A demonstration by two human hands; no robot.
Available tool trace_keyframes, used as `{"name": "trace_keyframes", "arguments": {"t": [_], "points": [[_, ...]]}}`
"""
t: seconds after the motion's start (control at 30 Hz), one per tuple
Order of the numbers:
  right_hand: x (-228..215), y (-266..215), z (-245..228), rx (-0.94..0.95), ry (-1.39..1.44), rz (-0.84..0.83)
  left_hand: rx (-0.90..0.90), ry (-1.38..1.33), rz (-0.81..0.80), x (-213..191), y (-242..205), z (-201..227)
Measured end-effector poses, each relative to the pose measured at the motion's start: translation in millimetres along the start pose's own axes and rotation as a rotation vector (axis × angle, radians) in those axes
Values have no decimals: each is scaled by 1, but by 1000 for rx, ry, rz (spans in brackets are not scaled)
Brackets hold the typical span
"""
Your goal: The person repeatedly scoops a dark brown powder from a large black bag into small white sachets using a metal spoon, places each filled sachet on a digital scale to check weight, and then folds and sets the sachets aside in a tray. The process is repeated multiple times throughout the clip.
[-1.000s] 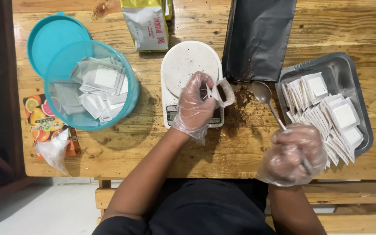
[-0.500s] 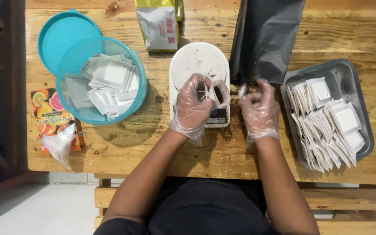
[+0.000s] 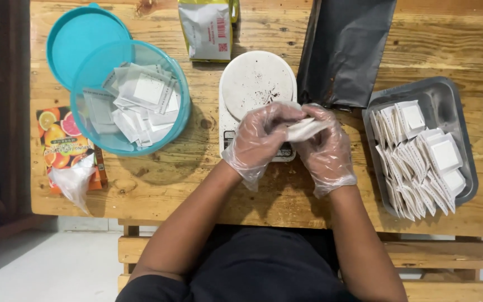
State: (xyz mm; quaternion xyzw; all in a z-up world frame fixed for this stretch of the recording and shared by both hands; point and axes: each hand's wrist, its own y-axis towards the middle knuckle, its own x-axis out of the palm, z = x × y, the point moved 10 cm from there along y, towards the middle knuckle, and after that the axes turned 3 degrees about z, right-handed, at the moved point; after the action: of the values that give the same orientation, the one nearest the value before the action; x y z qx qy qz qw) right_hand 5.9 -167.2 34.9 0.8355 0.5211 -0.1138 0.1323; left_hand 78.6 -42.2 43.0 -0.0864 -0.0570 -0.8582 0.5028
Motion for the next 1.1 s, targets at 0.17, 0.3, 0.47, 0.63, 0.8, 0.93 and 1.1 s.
{"name": "trace_keyframes", "arguments": {"t": [0.17, 0.3, 0.47, 0.63, 0.8, 0.93, 1.1], "points": [[-12, 2, 23, 28, -39, 107, 72, -4, -69, 7, -8, 34], [-6, 5, 17, -117, 109, 42, 172, 116, 38, -15, -7, 0], [7, 4, 15, 17, 203, 9, 152, 183, 211, -38, -13, 1], [30, 18, 1, 74, 116, -26, 57, 232, 257, -75, -8, 3], [50, 43, 7, 79, -116, -64, 73, 401, 334, -89, 4, 7], [54, 64, 45, 146, -348, -24, -42, 536, 391, -104, 20, 0], [48, 59, 30, 225, -512, -2, -144, 639, 412, -117, 24, -13]]}}
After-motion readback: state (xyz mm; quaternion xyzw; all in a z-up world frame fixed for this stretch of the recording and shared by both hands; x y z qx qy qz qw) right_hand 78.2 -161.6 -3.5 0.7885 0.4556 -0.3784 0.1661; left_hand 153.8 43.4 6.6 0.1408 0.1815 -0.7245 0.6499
